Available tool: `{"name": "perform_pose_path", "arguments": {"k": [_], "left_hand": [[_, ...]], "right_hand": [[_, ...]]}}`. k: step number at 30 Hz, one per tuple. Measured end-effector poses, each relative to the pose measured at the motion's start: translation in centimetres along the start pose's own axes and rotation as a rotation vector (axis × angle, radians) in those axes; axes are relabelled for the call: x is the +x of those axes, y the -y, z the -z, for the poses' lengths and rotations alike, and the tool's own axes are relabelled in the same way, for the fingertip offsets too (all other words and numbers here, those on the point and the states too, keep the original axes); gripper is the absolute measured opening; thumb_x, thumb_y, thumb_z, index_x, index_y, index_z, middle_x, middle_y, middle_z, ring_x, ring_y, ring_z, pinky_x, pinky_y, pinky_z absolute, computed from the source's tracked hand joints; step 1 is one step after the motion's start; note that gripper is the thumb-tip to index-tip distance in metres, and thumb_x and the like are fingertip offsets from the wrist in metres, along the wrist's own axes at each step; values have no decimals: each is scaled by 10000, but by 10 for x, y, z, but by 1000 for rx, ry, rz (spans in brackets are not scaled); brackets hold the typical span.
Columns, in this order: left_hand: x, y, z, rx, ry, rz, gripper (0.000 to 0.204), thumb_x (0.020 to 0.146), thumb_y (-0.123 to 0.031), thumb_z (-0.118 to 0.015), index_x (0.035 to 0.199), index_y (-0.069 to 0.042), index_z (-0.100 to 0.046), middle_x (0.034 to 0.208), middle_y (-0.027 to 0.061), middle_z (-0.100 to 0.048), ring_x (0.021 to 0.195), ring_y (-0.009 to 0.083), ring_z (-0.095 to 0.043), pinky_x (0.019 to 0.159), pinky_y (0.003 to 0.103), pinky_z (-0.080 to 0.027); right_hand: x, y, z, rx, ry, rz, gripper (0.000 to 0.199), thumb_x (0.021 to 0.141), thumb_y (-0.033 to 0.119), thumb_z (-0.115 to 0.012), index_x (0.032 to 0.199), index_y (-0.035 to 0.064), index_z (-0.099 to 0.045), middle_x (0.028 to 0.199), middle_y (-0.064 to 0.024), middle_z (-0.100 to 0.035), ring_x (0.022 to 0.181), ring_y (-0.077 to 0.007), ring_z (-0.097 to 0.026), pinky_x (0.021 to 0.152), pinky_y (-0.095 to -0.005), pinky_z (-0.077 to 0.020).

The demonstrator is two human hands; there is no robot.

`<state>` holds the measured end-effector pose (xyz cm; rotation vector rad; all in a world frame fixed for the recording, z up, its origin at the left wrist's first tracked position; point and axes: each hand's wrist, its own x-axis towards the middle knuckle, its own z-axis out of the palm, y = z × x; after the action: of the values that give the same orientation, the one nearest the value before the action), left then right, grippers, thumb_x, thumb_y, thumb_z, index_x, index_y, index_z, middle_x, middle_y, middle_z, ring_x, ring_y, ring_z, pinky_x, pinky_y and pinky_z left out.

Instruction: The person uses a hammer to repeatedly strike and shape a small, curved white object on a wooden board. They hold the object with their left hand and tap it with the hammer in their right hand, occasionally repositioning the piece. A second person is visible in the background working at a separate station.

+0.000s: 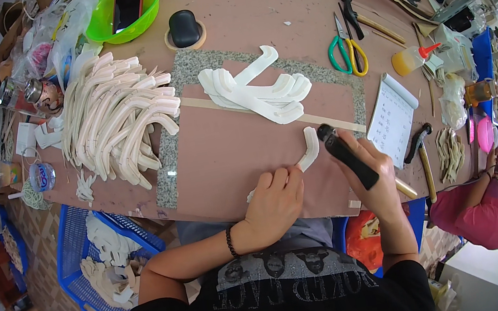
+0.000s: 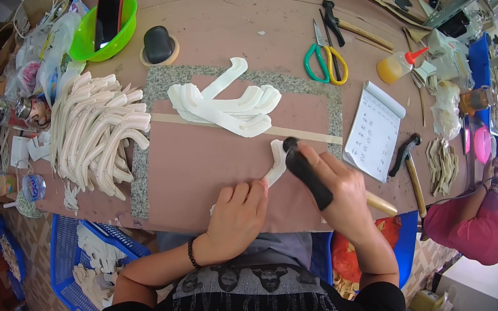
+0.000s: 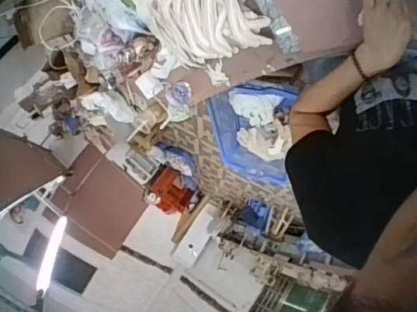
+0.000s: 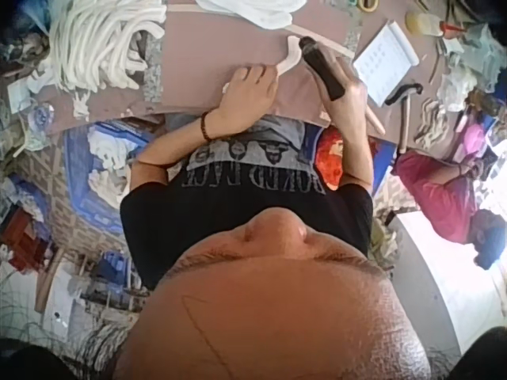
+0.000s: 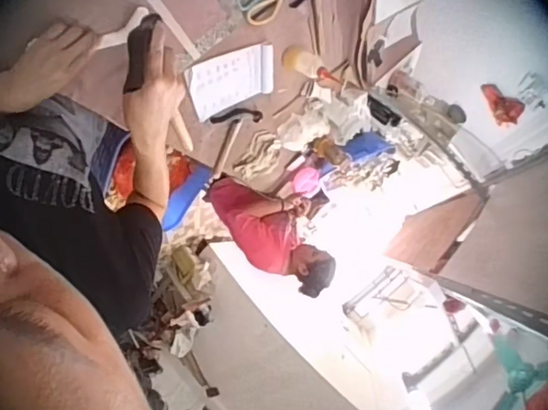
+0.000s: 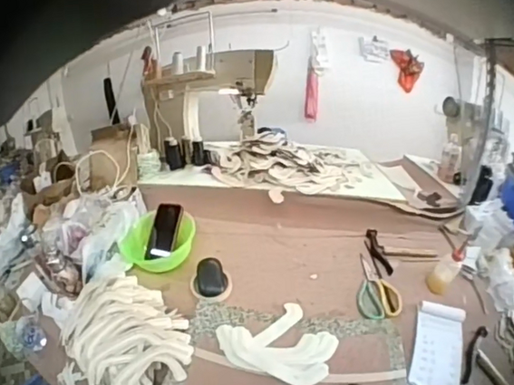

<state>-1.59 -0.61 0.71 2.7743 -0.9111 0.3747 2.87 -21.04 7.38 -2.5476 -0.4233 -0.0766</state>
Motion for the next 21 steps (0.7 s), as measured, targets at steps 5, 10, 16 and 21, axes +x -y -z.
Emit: {"name": "perform_pose_path", "arguments": {"k": [5,10,16,21], "left_hand": [[-13,4,0,-8,-55,-13,421,809,-142,-603,1155,86,-672,1001,99,-608,868,216,-555,878,369,-416],[-24,2,-5,14,-127,14,407,814,-150,-598,1143,78,-678,995,86,-615,908,219,-577,958,405,-387],[-37,2,-4,12,-173,36,369,818,-153,-602,1117,40,-698,991,62,-609,948,218,-588,1019,435,-341],[-46,5,-5,-139,-223,111,311,820,-168,-607,1038,29,-709,958,57,-589,991,215,-576,1066,445,-320]], "right_hand": [[-7,-17,-19,187,89,36,410,891,144,-761,1281,53,-673,818,-132,-667,721,-347,-684,637,-407,-549],[-6,9,-6,43,110,111,403,901,162,-755,1275,42,-668,882,-153,-695,723,-356,-697,644,-416,-549],[-4,8,-8,54,144,53,479,858,101,-738,1327,90,-642,894,-154,-676,733,-365,-685,639,-420,-546],[-11,17,-12,168,264,66,441,891,149,-743,1313,60,-648,897,-149,-690,738,-353,-696,619,-413,-543]]}}
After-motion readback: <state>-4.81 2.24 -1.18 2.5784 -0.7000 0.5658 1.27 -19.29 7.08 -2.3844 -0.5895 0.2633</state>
